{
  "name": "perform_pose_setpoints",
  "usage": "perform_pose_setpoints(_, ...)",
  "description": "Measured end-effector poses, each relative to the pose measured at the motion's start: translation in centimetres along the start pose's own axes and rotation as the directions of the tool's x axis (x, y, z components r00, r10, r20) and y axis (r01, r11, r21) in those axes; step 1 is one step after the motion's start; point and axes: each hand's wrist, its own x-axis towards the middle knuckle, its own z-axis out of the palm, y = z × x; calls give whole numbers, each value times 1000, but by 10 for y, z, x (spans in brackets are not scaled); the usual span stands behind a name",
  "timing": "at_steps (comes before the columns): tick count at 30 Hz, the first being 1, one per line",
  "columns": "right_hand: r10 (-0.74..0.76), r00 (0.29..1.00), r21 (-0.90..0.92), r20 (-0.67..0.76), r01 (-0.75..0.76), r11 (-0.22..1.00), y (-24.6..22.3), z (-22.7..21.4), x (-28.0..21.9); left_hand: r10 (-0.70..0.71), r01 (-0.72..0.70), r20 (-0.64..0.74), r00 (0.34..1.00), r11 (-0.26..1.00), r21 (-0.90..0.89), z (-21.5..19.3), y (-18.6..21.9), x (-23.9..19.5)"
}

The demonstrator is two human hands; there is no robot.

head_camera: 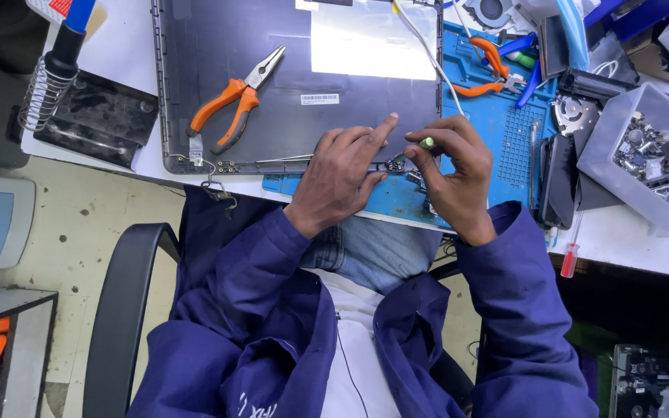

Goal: The person uses a soldering iron to work on a circuit board attached to a monitor panel. They then use a desoldering pump to remove solder and place a small metal component onto the board, followed by more soldering.

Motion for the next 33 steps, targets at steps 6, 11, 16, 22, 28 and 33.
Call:
perform_pose_setpoints(6,-32,997,20,67,31,999,-1,-2,-1,2,-2,-4,1000,1000,7,2,-2,-2)
perform_pose_setpoints(11,-65,995,30,73,63,998,-2,-4,1,-1,1,-3,1000,1000,5,2,-2,-1)
perform_pose_setpoints(16,-33,999,59,36,31,998,-7,-4,1,-14,6,-117,993,998,-68,-1,3,4)
perform_pose_setpoints(22,-30,999,100,32,27,995,-10,-2,-2,-128,84,-75,989,901,-425,-12,19,15)
perform_pose_setpoints(28,-117,993,102,28,114,988,-12,-8,3,-137,71,-102,985,872,-484,-9,29,25)
perform_pose_setpoints(33,-77,997,121,-5,77,990,-5,-6,0,-131,73,-142,981,931,-359,-3,21,29)
